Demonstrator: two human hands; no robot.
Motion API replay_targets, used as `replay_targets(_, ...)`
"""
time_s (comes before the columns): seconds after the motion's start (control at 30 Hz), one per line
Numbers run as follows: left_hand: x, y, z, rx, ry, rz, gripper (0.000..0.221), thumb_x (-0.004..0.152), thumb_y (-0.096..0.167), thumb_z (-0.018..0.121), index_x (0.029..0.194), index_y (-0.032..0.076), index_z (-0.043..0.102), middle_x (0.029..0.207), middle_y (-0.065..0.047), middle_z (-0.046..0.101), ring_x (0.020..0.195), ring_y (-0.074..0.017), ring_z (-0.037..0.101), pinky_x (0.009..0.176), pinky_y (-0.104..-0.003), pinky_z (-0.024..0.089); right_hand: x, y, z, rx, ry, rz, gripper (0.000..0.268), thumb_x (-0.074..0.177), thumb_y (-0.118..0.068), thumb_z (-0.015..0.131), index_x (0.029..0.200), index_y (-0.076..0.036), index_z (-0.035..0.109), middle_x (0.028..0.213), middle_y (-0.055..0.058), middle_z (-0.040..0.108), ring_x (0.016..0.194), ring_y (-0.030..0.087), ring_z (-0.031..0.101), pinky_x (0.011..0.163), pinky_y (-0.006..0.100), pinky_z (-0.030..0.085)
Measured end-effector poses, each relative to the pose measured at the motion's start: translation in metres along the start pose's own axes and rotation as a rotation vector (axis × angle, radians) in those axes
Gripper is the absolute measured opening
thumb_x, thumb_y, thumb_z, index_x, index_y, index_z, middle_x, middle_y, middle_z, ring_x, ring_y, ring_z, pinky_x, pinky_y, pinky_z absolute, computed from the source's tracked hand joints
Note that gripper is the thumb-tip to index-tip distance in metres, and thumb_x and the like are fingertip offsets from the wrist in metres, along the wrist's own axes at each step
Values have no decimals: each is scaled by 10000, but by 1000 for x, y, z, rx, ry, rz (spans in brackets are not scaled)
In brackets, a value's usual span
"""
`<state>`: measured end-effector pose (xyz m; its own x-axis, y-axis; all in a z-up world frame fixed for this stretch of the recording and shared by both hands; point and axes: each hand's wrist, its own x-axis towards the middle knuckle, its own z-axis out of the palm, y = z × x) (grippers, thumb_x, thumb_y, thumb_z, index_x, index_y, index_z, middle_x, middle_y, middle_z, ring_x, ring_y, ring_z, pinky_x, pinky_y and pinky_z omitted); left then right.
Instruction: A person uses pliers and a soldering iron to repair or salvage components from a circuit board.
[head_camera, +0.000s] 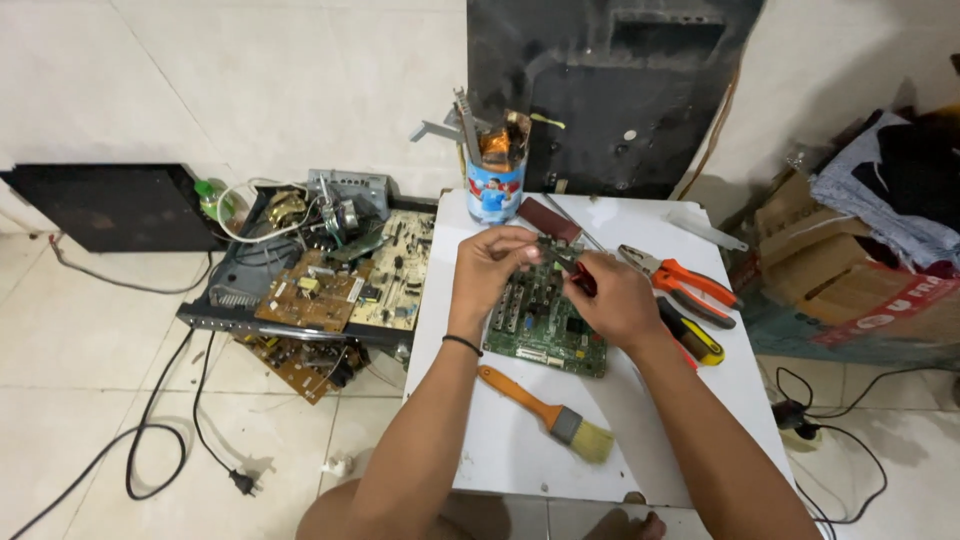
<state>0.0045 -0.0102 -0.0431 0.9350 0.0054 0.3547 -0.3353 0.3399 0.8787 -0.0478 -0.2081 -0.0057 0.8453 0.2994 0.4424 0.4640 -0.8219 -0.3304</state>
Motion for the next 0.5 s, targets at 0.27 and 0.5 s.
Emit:
replay_targets(0.27, -1, 5, 2, 82, -7, 1, 242, 815, 52, 862, 1031, 5, 762, 857, -145, 783, 734, -139, 736, 661, -251, 630, 2, 8, 3, -8, -10, 104, 199, 966, -295, 692, 901, -109, 665, 639, 91, 644, 579, 327, 674, 544, 407, 557)
replay_targets(0.5, -10, 50, 3, 659, 109, -90, 131, 879, 73, 791, 1009, 59, 798, 893, -169, 778, 872, -305, 766, 751, -397, 637, 2, 16, -12, -53, 115, 399, 384, 1001, -412, 583, 1270, -188, 425, 892, 141, 708, 817, 454, 720, 776, 593, 558)
